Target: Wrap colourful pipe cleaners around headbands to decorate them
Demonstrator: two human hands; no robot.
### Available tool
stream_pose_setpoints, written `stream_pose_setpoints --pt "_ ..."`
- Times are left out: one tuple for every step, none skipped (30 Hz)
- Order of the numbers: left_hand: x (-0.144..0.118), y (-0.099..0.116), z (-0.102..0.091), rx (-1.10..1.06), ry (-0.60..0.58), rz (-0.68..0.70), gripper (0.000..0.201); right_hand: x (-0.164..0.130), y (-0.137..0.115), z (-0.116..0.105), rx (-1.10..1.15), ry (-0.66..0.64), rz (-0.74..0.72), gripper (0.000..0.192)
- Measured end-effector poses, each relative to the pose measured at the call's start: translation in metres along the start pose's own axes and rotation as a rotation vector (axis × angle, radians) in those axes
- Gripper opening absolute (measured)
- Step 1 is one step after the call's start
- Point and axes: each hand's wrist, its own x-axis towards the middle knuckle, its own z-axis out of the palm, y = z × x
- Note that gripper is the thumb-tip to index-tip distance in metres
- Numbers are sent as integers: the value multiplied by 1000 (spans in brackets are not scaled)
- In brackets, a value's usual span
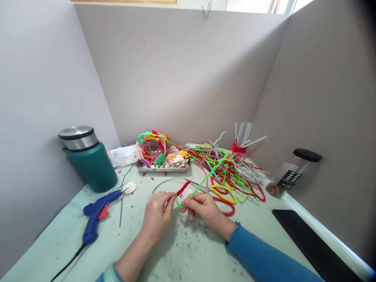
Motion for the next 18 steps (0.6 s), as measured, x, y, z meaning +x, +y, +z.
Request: stream_pose_setpoints --pt "0 0 0 23 -13 18 20 0 -1 0 3 5 -11 32" --pt "0 1 0 49 -28 41 21 0 -2 0 3 10 -27 32" --pt "0 2 0 75 -50 67 21 0 -3 -1 2 12 -42 32" --pt "-1 3 0 100 -77 94 21 0 -4 -1 0 13 -56 31" --pt "-1 5 0 123 -106 121 22 1 -4 -2 -2 16 -67 31" --pt "-2 6 0 141 -134 145 23 2 -4 -3 -1 21 -73 31" --pt "-2 8 0 152 -159 166 24 3 -4 -4 8 28 -76 31" --pt "-3 9 0 154 -181 183 24 4 -3 -5 20 37 -76 31" --pt "-3 10 0 148 -200 200 24 5 -3 -6 32 48 -75 31" --pt "-3 11 0 138 -216 213 23 6 -2 -7 43 61 -71 31" --pt "-4 11 0 123 -228 222 22 7 -1 -8 53 71 -66 30" --pt "-4 12 -1 109 -233 225 20 7 -1 -9 62 78 -61 30" --pt "-5 12 -1 100 -230 223 18 8 -1 -9 66 83 -57 29" --pt "-5 12 -1 94 -223 220 16 8 -1 -10 66 85 -54 29" --pt "-5 12 -1 92 -213 218 17 8 -1 -10 60 90 -56 29" --pt "-5 13 -1 92 -205 220 19 8 -1 -11 42 102 -65 29" --pt "-5 13 -1 93 -200 229 21 9 0 -12 9 125 -83 28" --pt "-5 13 -1 92 -199 241 23 9 0 -13 -35 153 -105 28"
